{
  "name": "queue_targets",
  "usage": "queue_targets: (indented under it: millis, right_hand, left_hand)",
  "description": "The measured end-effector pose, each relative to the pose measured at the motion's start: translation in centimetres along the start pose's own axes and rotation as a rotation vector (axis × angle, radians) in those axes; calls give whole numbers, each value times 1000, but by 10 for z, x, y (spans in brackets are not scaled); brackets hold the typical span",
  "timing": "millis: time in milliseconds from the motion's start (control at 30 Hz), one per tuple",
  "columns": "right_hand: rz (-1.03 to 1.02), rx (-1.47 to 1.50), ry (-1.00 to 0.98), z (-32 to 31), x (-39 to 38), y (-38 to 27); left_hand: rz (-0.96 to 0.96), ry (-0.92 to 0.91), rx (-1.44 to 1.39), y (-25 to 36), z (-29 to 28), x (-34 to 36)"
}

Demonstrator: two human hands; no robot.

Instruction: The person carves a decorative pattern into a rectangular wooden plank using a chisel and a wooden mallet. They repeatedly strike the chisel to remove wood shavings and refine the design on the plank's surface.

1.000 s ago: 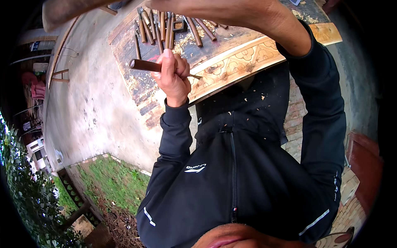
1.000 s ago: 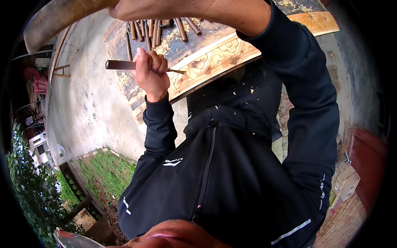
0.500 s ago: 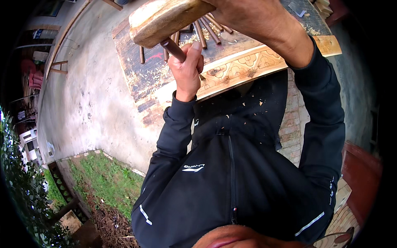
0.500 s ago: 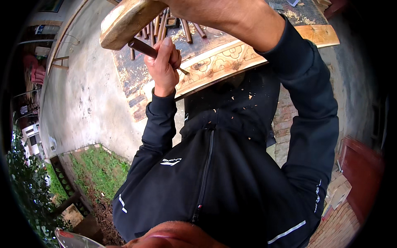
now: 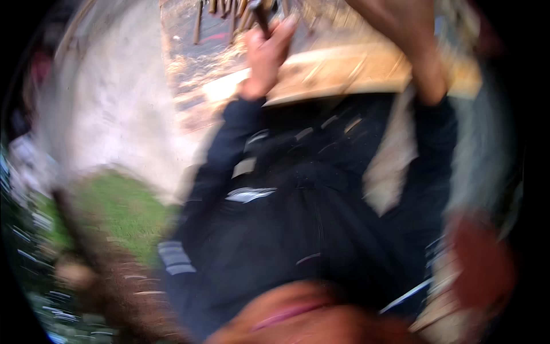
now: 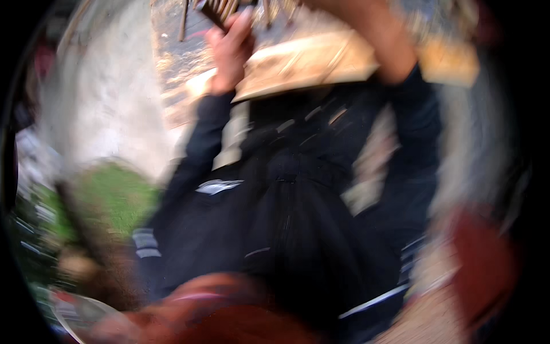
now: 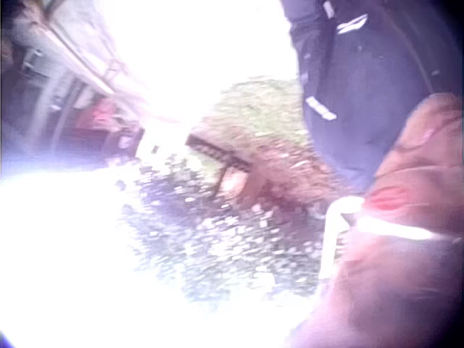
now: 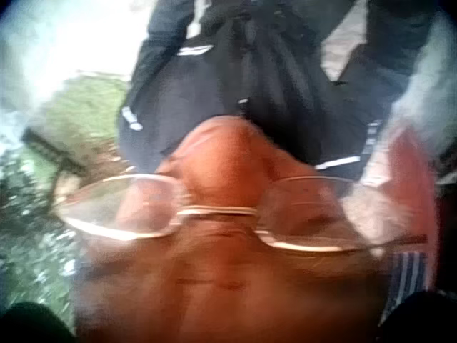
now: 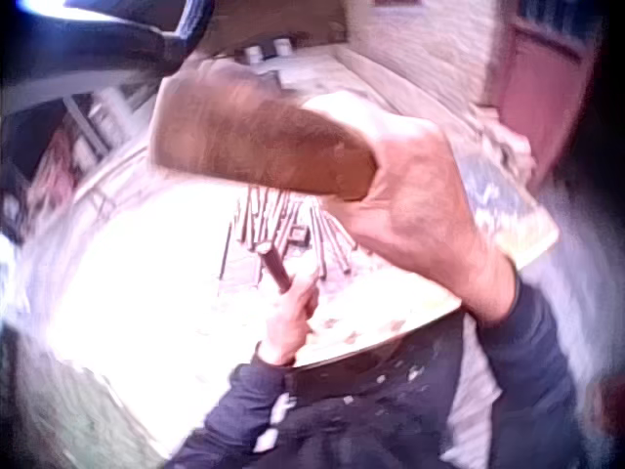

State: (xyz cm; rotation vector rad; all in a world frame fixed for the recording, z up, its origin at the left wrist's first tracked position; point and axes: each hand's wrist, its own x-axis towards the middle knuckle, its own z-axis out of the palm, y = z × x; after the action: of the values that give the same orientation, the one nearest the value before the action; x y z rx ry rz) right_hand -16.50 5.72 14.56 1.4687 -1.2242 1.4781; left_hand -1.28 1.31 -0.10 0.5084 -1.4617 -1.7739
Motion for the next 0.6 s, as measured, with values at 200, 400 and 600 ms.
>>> queue_targets:
  millis: [200,400,600]
  right_hand:
    - [106,-371,-670,-7,-4,3]
    - [739,78,-471,-44,-60,10]
    - [835,42,-459,-71,-67,3]
  left_hand:
    - [69,-31,-27,0,-35,27]
    - [-118,-184,-361,17,-71,34]
    - [-105,-335,-216,14,-56,26]
